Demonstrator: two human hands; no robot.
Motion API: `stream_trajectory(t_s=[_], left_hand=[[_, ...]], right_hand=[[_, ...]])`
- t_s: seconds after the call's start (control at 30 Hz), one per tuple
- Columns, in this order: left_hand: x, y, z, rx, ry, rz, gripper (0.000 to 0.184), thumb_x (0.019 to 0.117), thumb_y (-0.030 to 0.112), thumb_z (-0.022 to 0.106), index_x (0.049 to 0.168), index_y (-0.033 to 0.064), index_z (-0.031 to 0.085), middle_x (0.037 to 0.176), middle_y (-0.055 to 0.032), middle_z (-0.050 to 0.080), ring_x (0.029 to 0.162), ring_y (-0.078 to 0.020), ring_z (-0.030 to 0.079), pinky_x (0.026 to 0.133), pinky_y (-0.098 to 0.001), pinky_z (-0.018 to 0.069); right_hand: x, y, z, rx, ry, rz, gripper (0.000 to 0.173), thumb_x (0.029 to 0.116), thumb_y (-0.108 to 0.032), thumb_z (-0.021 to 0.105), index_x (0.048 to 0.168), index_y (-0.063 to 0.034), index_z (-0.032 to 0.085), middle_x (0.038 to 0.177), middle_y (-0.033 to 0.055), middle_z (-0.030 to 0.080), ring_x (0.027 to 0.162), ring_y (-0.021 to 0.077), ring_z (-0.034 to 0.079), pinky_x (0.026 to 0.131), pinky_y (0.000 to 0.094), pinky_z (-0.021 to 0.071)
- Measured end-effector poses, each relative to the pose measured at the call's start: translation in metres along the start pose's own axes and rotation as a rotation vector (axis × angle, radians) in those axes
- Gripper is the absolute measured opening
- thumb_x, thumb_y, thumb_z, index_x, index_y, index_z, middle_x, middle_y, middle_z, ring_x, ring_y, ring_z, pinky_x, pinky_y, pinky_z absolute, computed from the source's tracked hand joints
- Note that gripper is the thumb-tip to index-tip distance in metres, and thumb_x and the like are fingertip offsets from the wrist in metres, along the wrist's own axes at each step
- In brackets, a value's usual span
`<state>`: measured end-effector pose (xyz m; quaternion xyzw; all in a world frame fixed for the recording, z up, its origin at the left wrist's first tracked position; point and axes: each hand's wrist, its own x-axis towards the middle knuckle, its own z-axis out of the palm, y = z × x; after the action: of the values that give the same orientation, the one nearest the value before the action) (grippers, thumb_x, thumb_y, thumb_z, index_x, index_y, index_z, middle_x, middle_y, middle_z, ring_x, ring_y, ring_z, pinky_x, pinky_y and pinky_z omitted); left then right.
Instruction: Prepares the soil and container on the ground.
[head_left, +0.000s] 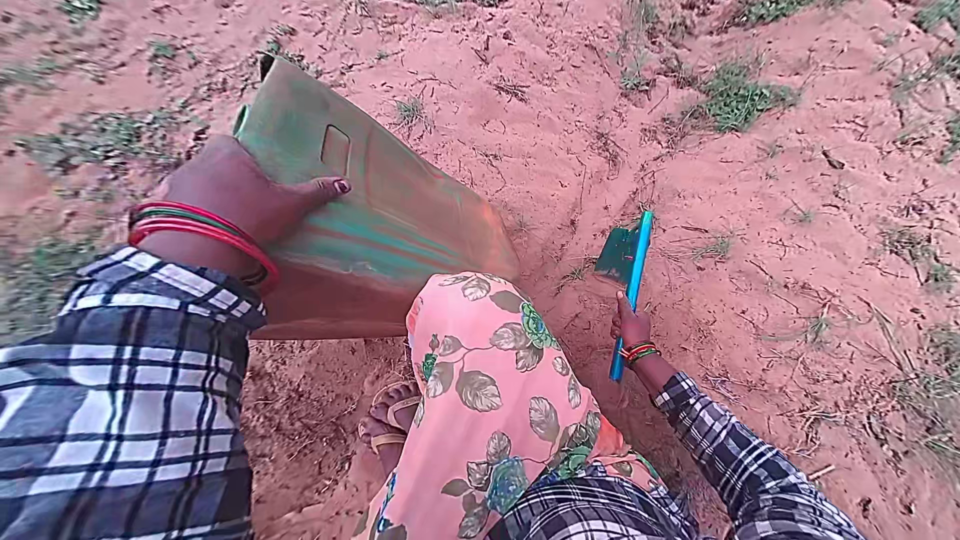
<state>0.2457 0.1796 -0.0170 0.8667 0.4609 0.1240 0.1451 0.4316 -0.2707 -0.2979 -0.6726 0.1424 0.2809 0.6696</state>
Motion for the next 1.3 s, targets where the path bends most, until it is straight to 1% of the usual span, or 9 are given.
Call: stream_trajectory(t_s=[0.1,0.23,0.33,0.57,0.73,0.97,1.07,1.2,1.3], left_hand=[[0.001,0.027,-0.001,0.17,-0.052,0.005,0.107,0.0759,0.074,0.074,0.135,-0.0107,0.046,0.121,-0.0419,0.059,0.113,-0.0597,0.059,0.092,-0.0797,0.043],[0.007,0.041,0.0,0.249,-0.131,-0.091,0.111,0.0771,0.076,0.073,0.138,-0.0109,0.039,0.126,-0.0436,0.055,0.119,-0.0628,0.055,0.093,-0.0817,0.0399],[0.031,0.004,0.018,0.238,-0.011,-0.007,0.121,0.0638,0.089,0.065,0.136,-0.0058,0.044,0.117,-0.0394,0.062,0.108,-0.0582,0.063,0.086,-0.0793,0.0468],[-0.025,0.053,-0.004,0.157,-0.052,-0.054,0.102,0.0842,0.061,0.076,0.143,-0.0122,0.037,0.124,-0.0463,0.055,0.118,-0.0642,0.055,0.096,-0.0814,0.0393],[-0.005,0.025,0.005,0.204,-0.035,-0.046,0.113,0.0741,0.079,0.069,0.141,-0.0063,0.039,0.122,-0.0416,0.058,0.114,-0.06,0.06,0.091,-0.08,0.0436],[-0.034,0.057,-0.009,0.163,-0.045,-0.059,0.098,0.0864,0.058,0.076,0.142,-0.012,0.037,0.126,-0.0461,0.054,0.12,-0.0643,0.054,0.097,-0.0822,0.0375],[-0.045,0.072,-0.012,0.168,-0.05,-0.099,0.094,0.0896,0.054,0.075,0.141,-0.0144,0.036,0.125,-0.0477,0.053,0.12,-0.0652,0.053,0.096,-0.0819,0.0376],[-0.068,0.099,-0.024,0.193,-0.072,-0.184,0.087,0.0948,0.05,0.072,0.141,-0.0157,0.037,0.126,-0.0476,0.053,0.122,-0.0644,0.053,0.097,-0.0788,0.0386],[-0.069,0.096,-0.025,0.184,-0.069,-0.2,0.086,0.0956,0.049,0.071,0.14,-0.0161,0.037,0.125,-0.0471,0.054,0.121,-0.064,0.054,0.096,-0.0785,0.0392]], right_hand=[[0.006,-0.073,-0.016,-0.002,0.011,-0.238,0.033,0.1102,-0.034,0.051,0.088,-0.0093,0.049,0.05,-0.0055,0.035,0.038,0.0063,0.036,0.04,0.0227,0.0374],[-0.003,-0.152,-0.045,-0.059,-0.097,-0.735,0.027,0.1065,-0.043,0.054,0.096,-0.0182,0.05,0.052,-0.0099,0.038,0.04,0.004,0.039,0.042,0.022,0.0398],[0.002,-0.157,-0.044,0.039,-0.145,-0.846,0.019,0.1082,-0.036,0.051,0.098,-0.0196,0.048,0.055,-0.0116,0.041,0.041,0.0028,0.041,0.042,0.0209,0.0419],[-0.03,0.002,-0.022,-0.163,-0.031,0.235,0.031,0.1115,-0.036,0.048,0.109,-0.006,0.046,0.059,-0.0023,0.037,0.041,0.0099,0.038,0.041,0.027,0.0408],[-0.065,-0.024,-0.014,-0.226,-0.185,0.189,0.031,0.1094,-0.036,0.053,0.101,-0.0069,0.051,0.057,-0.0033,0.036,0.04,0.0089,0.035,0.039,0.0254,0.0377],[-0.025,-0.116,0.007,0.009,-0.305,-0.508,0.031,0.1109,-0.042,0.042,0.098,-0.0146,0.049,0.053,-0.0079,0.036,0.038,0.0036,0.036,0.039,0.0199,0.0386],[0.01,-0.107,0.034,0.137,-0.334,-0.658,0.032,0.1108,-0.045,0.037,0.098,-0.017,0.048,0.055,-0.0097,0.041,0.039,0.0024,0.038,0.039,0.0194,0.0395],[0.025,-0.008,0.062,-0.101,-0.202,-0.173,0.043,0.1135,-0.042,0.034,0.1,-0.0039,0.05,0.06,-0.0009,0.04,0.046,0.0108,0.04,0.047,0.0275,0.0404],[-0.03,0.001,0.064,-0.308,-0.319,0.169,0.046,0.1127,-0.046,0.035,0.103,-0.0049,0.051,0.061,-0.0016,0.04,0.044,0.0095,0.04,0.043,0.0257,0.0402]])
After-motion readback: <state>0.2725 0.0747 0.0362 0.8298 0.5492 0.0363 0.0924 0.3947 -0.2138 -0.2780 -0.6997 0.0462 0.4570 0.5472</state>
